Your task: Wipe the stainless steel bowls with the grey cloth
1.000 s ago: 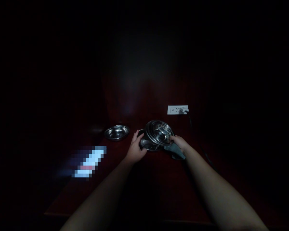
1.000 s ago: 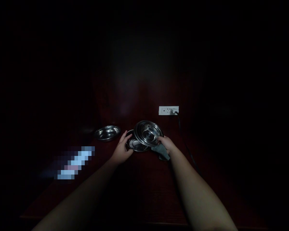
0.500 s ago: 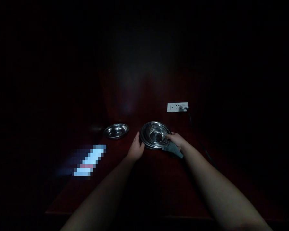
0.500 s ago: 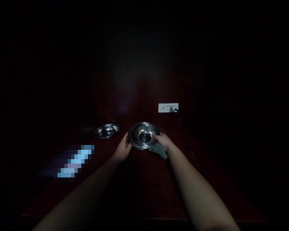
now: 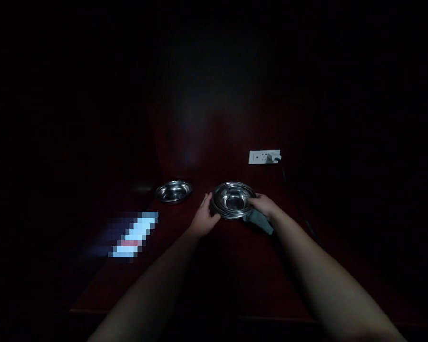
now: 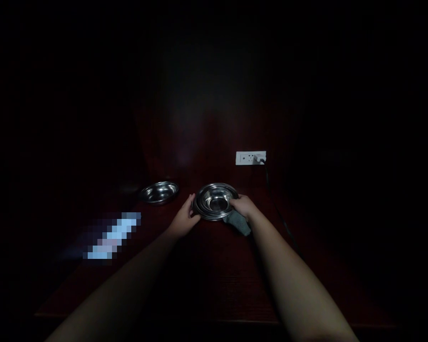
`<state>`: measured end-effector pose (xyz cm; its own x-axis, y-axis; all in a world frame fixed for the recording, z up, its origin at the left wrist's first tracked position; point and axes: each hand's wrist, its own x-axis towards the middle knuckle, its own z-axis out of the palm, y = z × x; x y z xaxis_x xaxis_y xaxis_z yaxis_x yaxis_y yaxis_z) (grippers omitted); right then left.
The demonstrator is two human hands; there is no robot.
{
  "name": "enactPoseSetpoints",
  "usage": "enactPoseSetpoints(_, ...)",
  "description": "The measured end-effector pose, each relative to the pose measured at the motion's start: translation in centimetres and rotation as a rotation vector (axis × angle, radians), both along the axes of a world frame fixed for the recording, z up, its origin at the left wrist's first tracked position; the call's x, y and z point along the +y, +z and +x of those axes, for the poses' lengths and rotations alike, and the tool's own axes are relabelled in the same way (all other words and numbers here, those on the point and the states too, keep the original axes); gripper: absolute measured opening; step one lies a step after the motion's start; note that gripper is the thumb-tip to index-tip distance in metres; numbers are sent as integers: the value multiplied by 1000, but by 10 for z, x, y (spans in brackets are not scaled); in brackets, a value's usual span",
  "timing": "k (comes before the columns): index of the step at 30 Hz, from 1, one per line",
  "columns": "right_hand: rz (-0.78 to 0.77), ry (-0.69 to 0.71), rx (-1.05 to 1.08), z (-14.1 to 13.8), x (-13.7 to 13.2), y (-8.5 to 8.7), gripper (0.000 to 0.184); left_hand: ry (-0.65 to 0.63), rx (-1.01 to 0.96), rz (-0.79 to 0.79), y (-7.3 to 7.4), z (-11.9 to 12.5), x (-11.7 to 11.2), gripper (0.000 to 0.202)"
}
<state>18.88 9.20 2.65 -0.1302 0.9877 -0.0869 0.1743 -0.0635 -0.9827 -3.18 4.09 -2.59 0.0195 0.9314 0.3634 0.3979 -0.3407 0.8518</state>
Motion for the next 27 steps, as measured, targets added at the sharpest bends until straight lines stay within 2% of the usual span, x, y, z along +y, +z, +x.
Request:
enactPoseSetpoints(7,110,-94,-214,5,6,1,17,8,51,-9,1,2,-4,83)
enactPoseSetpoints(14,137,-50,-285,9,-2,10,28,29,108,-22,3,2,-5,89)
enactPoseSetpoints(18,132,-6,-348,19,-4,21,34,21,46,-35,5,2,-4,92)
enactPoseSetpoints(21,75,59,-282,32,-2,24,39,-28,-27,-70,6,2,-5,98)
enactPoseSetpoints(24,55,78,-232,46,-2,19,41,-61,-32,-90,6,-1,-5,103)
enactPoseSetpoints(27,72,87,-269,57,-6,6,38,-70,-17,-87,5,-2,-5,101)
